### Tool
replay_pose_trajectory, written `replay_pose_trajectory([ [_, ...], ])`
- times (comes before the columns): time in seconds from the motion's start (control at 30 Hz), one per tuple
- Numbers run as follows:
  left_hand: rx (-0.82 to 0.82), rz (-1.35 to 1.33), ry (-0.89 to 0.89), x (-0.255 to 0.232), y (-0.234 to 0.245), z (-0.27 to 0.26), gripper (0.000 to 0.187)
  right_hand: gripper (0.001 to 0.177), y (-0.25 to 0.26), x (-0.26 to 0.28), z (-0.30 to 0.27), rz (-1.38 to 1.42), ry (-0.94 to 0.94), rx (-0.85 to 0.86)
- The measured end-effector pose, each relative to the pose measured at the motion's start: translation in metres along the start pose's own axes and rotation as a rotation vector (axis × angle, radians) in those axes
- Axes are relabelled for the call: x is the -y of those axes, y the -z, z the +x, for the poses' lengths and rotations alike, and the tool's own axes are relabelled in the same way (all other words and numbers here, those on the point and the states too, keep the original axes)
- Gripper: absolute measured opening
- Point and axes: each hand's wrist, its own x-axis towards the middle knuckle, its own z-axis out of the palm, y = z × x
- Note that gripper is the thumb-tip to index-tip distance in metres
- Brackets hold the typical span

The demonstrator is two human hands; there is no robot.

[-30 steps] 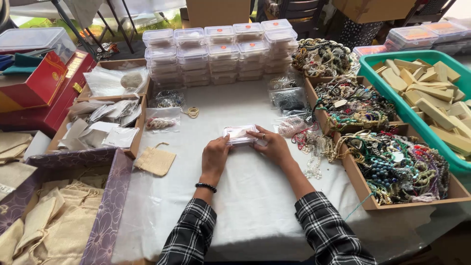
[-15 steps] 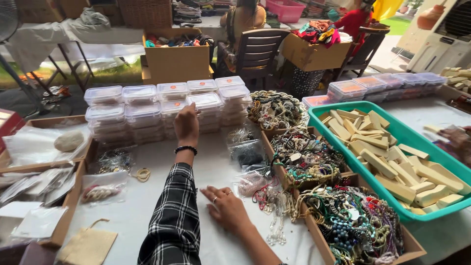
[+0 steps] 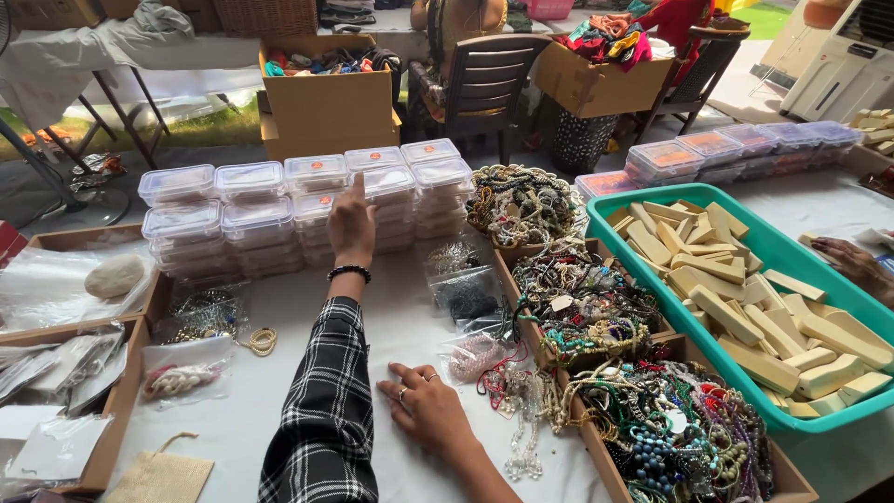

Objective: The person handles various jewelry items, including necklaces and bracelets, placing them into small plastic bags and cloth pouches. They then put the pouches into clear plastic containers and stack them on the table.

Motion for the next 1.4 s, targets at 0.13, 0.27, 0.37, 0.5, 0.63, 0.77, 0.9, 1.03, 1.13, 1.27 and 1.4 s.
replay_pose_trajectory([
  [0.13, 0.031, 0.101, -0.069, 0.028, 0.037, 0.007, 0.048, 0.04, 0.002, 0.002, 0.002, -0.019, -0.015, 0.028],
  [0.27, 0.546, 0.201, -0.147, 0.075, 0.119, 0.021, 0.015, 0.036, -0.002, -0.001, 0.001, -0.029, -0.045, 0.038],
  [0.37, 0.86, 0.229, -0.126, 0.104, 0.201, 0.015, 0.023, 0.036, -0.004, -0.004, 0.0, -0.034, -0.038, 0.003],
  [0.5, 1.212, 0.353, -0.103, 0.145, 0.281, -0.038, 0.041, 0.033, -0.002, 0.006, -0.007, -0.052, -0.063, -0.01],
  [0.63, 1.497, 0.377, 0.121, 0.14, 0.351, -0.122, 0.063, 0.032, -0.006, 0.009, -0.012, -0.077, -0.022, -0.017],
  [0.77, 1.503, 0.402, 0.029, 0.167, 0.348, -0.198, 0.077, 0.033, -0.01, 0.011, -0.015, -0.135, 0.009, -0.074],
  [0.9, 1.386, 0.378, 0.026, 0.192, 0.334, -0.245, 0.072, 0.034, -0.017, 0.016, -0.028, -0.175, 0.047, -0.117],
  [1.03, 1.305, 0.399, 0.058, 0.168, 0.348, -0.223, 0.068, 0.034, -0.016, 0.013, -0.033, -0.176, 0.058, -0.12],
  [1.13, 1.275, 0.501, 0.123, 0.142, 0.376, -0.2, 0.074, 0.033, -0.02, 0.01, -0.027, -0.162, 0.043, -0.12],
  [1.27, 1.292, 0.61, 0.387, 0.1, 0.408, -0.198, 0.086, 0.033, -0.024, 0.004, -0.028, -0.136, 0.019, -0.113],
  [1.4, 1.195, 0.597, 0.492, 0.133, 0.399, -0.217, 0.076, 0.034, -0.025, 0.001, -0.026, -0.115, 0.017, -0.121],
])
